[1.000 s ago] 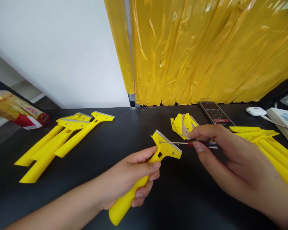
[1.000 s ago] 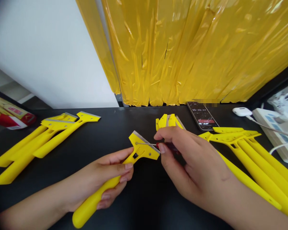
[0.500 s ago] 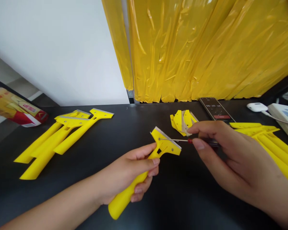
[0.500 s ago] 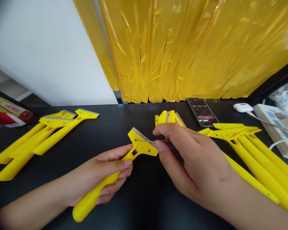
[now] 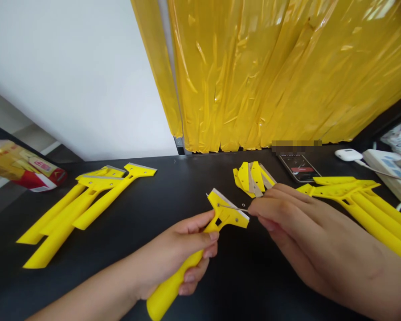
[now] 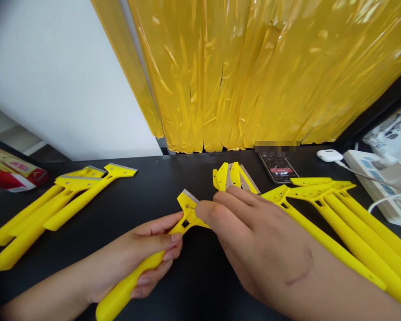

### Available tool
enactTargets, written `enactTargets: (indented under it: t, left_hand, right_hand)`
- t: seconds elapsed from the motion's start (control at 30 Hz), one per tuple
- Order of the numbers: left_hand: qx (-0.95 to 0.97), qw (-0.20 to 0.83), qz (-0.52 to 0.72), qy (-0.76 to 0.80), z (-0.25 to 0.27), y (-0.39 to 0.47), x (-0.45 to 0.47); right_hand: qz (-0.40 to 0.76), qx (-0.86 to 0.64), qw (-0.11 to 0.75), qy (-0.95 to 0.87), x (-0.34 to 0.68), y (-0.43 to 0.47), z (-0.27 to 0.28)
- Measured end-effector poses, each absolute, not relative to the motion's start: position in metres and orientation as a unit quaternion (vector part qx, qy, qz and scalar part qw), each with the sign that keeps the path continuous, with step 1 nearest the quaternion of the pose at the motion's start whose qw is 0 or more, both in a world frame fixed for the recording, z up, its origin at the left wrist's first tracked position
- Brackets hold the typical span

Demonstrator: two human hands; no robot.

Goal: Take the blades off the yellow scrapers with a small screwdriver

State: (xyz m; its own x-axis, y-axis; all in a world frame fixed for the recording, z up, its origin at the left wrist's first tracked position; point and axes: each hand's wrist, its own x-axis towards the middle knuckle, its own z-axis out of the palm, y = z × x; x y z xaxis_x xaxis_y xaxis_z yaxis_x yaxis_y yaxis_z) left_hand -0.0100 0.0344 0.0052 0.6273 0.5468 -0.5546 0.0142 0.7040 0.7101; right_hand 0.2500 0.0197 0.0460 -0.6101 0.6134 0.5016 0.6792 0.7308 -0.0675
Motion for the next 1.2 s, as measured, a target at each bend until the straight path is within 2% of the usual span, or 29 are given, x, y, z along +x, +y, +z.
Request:
enactTargets:
  t: [0.27,0.4,0.6,0.77,0.87,1.0,1.1,1.2]
  left_hand:
    - [0.348,0.83,0.174,0.4,0.008,0.034,-0.007]
    - [0.34,0.834,0.182,0.395,0.009,0.034,-0.007]
    - [0.307,0.834,0.206,0.409,0.006,0.035,-0.01]
    - [0.295,0.842,0.199,0.406,0.008,0.037,-0.01]
    - [0.295,0.842,0.195,0.407,0.009,0.038,-0.01]
    - [0.289,0.843,0.196,0.409,0.009,0.039,-0.01]
    - [0.295,0.845,0.189,0.404,0.01,0.038,-0.009]
    - [0.297,0.843,0.184,0.41,0.011,0.038,-0.009]
  right_hand:
    - [0.03,-0.437,0.317,-0.841,0.25,0.024,0.044]
    - [0.073,-0.453,0.288,-0.84,0.241,0.028,0.053]
    - [-0.015,-0.459,0.262,-0.849,0.219,0.045,0.068]
    - [0.025,-0.447,0.278,-0.85,0.217,0.063,0.076]
    - [0.001,-0.447,0.254,-0.858,0.221,0.064,0.077]
    - [-0.024,-0.404,0.272,-0.873,0.222,0.059,0.074]
    - [-0.063,-0.426,0.254,-0.866,0.221,0.058,0.073]
    - [-0.019,-0.424,0.256,-0.869,0.22,0.057,0.074]
